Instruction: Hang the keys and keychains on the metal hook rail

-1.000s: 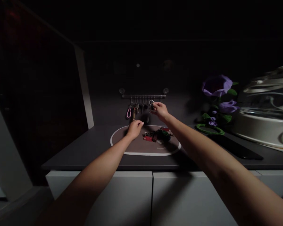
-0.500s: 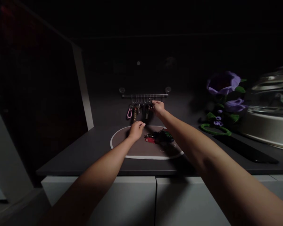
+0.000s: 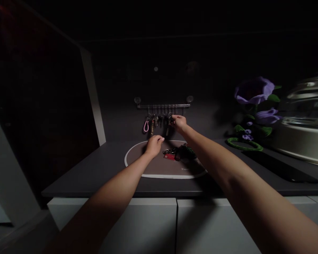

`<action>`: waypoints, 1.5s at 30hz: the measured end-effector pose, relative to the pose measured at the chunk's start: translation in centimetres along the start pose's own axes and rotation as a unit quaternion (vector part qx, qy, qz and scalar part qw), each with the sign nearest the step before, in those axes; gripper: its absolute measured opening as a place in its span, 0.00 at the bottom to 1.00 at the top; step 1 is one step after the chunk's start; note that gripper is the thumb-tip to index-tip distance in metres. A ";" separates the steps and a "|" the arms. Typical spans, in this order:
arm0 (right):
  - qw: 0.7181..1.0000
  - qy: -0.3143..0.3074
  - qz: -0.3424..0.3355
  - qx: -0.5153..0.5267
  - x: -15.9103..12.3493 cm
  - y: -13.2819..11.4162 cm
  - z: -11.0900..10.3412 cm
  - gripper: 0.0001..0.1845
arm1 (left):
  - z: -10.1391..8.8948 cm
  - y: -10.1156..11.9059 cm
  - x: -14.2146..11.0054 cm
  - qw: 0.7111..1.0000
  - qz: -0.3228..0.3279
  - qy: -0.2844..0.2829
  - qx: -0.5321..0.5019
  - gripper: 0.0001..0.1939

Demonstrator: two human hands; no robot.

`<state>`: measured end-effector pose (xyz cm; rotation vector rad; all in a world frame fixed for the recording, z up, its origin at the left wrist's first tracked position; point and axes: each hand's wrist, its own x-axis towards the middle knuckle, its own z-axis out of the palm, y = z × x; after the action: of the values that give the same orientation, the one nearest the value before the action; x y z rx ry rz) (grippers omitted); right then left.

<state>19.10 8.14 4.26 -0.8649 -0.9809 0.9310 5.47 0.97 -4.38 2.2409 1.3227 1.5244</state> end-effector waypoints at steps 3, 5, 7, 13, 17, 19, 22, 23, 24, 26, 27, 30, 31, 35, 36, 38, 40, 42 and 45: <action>1.000 -0.002 -0.008 -0.012 0.3 0.5 -0.3 0.05 | 0.0 0.0 0.0 1.000 0.003 0.002 0.000 0.09; 1.000 -0.006 -0.014 -0.014 0.5 0.7 -0.5 0.04 | 0.1 0.0 0.0 1.000 0.004 0.005 -0.002 0.09; 1.000 -0.010 -0.016 -0.020 0.5 0.7 -0.6 0.04 | 0.1 0.0 0.0 1.000 0.002 0.006 -0.005 0.09; 0.998 -0.036 -0.015 -0.055 0.0 0.1 -0.8 0.05 | 0.0 0.1 0.1 1.000 -0.004 -0.007 -0.018 0.08; 0.996 -0.043 -0.004 -0.077 -0.5 -0.6 -1.0 0.03 | 0.0 0.1 0.1 1.000 -0.003 -0.008 -0.027 0.07; 0.994 -0.045 -0.002 -0.098 -0.6 -0.9 -1.2 0.03 | 0.0 0.2 0.1 0.999 -0.001 -0.012 -0.033 0.07; 0.990 -0.048 -0.015 -0.133 -0.7 -1.2 -1.6 0.06 | 0.0 0.4 0.1 0.999 0.007 -0.024 -0.035 0.07; 0.988 -0.048 -0.020 -0.144 -0.8 -1.3 -1.7 0.07 | -0.1 0.6 0.1 0.999 0.011 -0.027 -0.033 0.07; 0.987 -0.048 -0.024 -0.153 -1.0 -1.4 -1.9 0.08 | -0.2 0.7 0.0 0.999 0.016 -0.030 -0.029 0.07; 0.985 -0.051 -0.031 -0.163 -1.4 -1.6 -2.4 0.09 | -0.3 1.1 -0.1 0.999 0.028 -0.041 -0.020 0.07; 0.985 -0.053 -0.033 -0.163 -1.7 -1.7 -2.6 0.10 | -0.4 1.2 -0.2 0.998 0.036 -0.048 -0.016 0.07; 0.987 -0.067 -0.033 -0.145 -3.0 -1.9 -3.4 0.10 | -0.7 1.5 -0.5 0.996 0.054 -0.066 -0.009 0.07; 0.988 -0.070 -0.032 -0.137 -3.6 -1.9 -3.7 0.10 | -0.8 1.6 -0.6 0.996 0.056 -0.070 -0.007 0.07; 0.990 -0.074 -0.027 -0.119 -5.6 -1.7 -4.9 0.10 | -1.2 1.6 -0.9 0.995 0.058 -0.083 0.001 0.07; 0.990 -0.075 -0.027 -0.119 -6.1 -1.6 -5.2 0.09 | -1.3 1.6 -1.0 0.994 0.061 -0.087 0.004 0.07; 0.989 -0.078 -0.030 -0.125 -7.0 -1.3 -5.7 0.09 | -1.5 1.7 -1.2 0.993 0.072 -0.094 0.012 0.08; 0.987 -0.075 -0.040 -0.138 -7.9 -1.0 -6.4 0.08 | -1.5 1.8 -1.4 0.991 0.084 -0.100 0.020 0.08; 0.984 -0.071 -0.054 -0.156 -8.8 -0.7 -7.0 0.08 | -1.5 2.0 -1.5 0.989 0.098 -0.108 0.030 0.08; 0.975 -0.067 -0.080 -0.196 -9.7 -0.2 -8.1 0.08 | -1.2 2.3 -1.6 0.984 0.115 -0.125 0.049 0.09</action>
<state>24.17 -2.30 -0.90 -1.0436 -1.3592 0.6733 5.70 -1.98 -3.70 2.6221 1.1239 1.2075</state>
